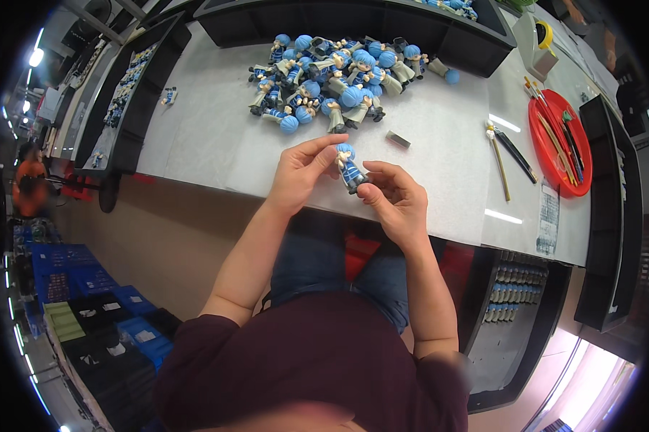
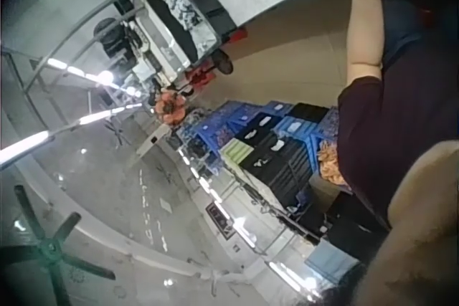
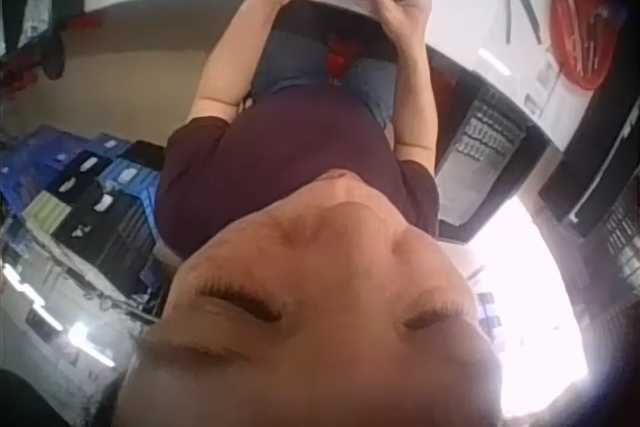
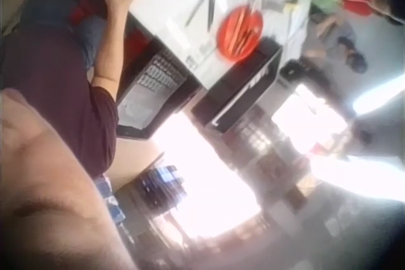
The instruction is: The person assembles toy figures by hand on a workbench, joining plastic components from a bin and a tray to form the figures.
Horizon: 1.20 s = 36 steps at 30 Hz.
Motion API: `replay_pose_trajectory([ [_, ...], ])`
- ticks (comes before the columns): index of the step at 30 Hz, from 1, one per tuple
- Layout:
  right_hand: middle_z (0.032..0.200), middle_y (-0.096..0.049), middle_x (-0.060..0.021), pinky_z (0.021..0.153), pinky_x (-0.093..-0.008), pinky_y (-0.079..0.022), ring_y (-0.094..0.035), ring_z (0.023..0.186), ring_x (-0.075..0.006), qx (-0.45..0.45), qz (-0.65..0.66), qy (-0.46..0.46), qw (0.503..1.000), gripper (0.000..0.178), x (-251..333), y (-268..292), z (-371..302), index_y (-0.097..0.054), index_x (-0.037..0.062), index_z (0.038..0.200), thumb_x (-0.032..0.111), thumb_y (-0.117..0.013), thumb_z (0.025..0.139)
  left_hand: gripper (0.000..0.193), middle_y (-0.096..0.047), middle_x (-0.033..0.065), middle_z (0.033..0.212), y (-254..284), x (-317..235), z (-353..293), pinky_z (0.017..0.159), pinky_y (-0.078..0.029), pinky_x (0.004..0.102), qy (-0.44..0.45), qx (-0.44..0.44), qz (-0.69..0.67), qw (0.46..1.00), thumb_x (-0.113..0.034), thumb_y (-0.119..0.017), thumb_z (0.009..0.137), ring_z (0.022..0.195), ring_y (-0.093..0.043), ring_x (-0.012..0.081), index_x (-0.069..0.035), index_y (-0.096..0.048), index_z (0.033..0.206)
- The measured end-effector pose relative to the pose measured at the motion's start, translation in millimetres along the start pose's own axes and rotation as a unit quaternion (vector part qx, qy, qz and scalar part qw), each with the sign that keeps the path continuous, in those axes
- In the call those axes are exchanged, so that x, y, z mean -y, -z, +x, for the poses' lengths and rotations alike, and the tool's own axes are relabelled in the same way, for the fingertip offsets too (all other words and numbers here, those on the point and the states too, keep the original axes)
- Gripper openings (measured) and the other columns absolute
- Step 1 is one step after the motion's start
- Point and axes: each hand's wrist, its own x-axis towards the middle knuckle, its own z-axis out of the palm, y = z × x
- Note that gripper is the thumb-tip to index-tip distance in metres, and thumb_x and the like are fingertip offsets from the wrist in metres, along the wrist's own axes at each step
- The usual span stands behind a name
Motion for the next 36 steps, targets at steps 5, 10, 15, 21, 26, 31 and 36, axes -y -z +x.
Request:
replay_pose_trajectory([
  [5, 0.082, -0.059, -0.0056, 0.066, -0.0213, -0.045, -0.055, 0.074, -0.0096, -0.013, 0.004, 0.002, 1.0, 0.029, 1.0, -1.1, -0.7, -0.055, -0.0023, 0.102, 0.01, -0.064, 0.077, 0.025, -0.06, 0.0023, 0.086, -0.6, 1.5, 1.3, 0.062, -0.044, 0.0206, 0.004, 0.005, 0.006, 1.0, -0.012, -0.05, 0.086, 0.071, -0.052, 0.006, -0.001, -0.055, 0.109],
  [10, 0.079, -0.059, -0.0048, 0.063, -0.0201, -0.044, -0.055, 0.074, -0.0092, -0.009, 0.009, -0.003, 1.0, 0.029, 1.7, -0.6, -1.0, -0.054, -0.0028, 0.102, 0.009, -0.064, 0.077, 0.025, -0.059, 0.0032, 0.081, 1.7, 2.4, 0.9, 0.062, -0.045, 0.0203, 0.012, 0.01, 0.014, 1.0, -0.01, -0.049, 0.087, 0.067, -0.053, 0.0068, 0.0, -0.055, 0.109],
  [15, 0.086, -0.058, -0.0072, 0.066, -0.0215, -0.047, -0.056, 0.076, -0.0113, -0.011, 0.008, -0.002, 1.0, 0.033, 1.9, 1.2, -1.1, -0.053, -0.0031, 0.104, 0.007, -0.065, 0.075, 0.026, -0.059, 0.0035, 0.087, -2.9, -2.8, -0.8, 0.064, -0.045, 0.0208, 0.003, -0.001, 0.004, 1.0, -0.008, -0.05, 0.086, 0.072, -0.052, 0.0067, 0.0, -0.054, 0.11],
  [21, 0.102, -0.054, -0.0099, 0.074, -0.0251, -0.048, -0.055, 0.088, -0.0145, -0.026, -0.017, 0.059, 0.998, 0.037, 2.1, -1.0, 1.5, -0.051, -0.0026, 0.105, 0.001, -0.066, 0.072, 0.027, -0.058, 0.0055, 0.097, -1.2, -2.4, -0.3, 0.072, -0.045, 0.0227, -0.031, 0.002, -0.037, 0.999, -0.003, -0.053, 0.083, 0.083, -0.053, 0.0088, 0.001, -0.053, 0.109],
  [26, 0.107, -0.052, -0.0101, 0.078, -0.0263, -0.047, -0.053, 0.093, -0.015, -0.034, -0.029, 0.081, 0.996, 0.044, 2.0, -1.4, 4.7, -0.048, -0.001, 0.111, -0.002, -0.065, 0.071, 0.024, -0.057, 0.0068, 0.1, -0.4, -1.1, -0.5, 0.075, -0.045, 0.0239, -0.048, -0.014, -0.041, 0.998, 0.002, -0.055, 0.079, 0.086, -0.054, 0.0109, 0.001, -0.054, 0.104],
  [31, 0.106, -0.052, -0.0106, 0.08, -0.0266, -0.046, -0.053, 0.093, -0.0145, -0.048, -0.008, 0.027, 0.998, 0.051, -1.4, -1.1, 4.8, -0.043, 0.0013, 0.116, -0.004, -0.064, 0.07, 0.03, -0.054, 0.0089, 0.106, 2.3, 1.5, -0.9, 0.083, -0.043, 0.0268, -0.074, 0.019, -0.038, 0.996, 0.01, -0.053, 0.076, 0.093, -0.054, 0.0148, 0.001, -0.051, 0.104],
  [36, 0.105, -0.052, -0.0107, 0.08, -0.0264, -0.046, -0.053, 0.092, -0.0141, -0.062, -0.03, 0.041, 0.997, 0.05, -0.7, -2.1, 4.7, -0.043, 0.0013, 0.116, -0.005, -0.064, 0.071, 0.035, -0.053, 0.0095, 0.107, 1.7, -1.6, -0.8, 0.086, -0.042, 0.0282, -0.069, 0.026, -0.034, 0.997, 0.013, -0.051, 0.074, 0.097, -0.053, 0.016, 0.001, -0.05, 0.107],
])
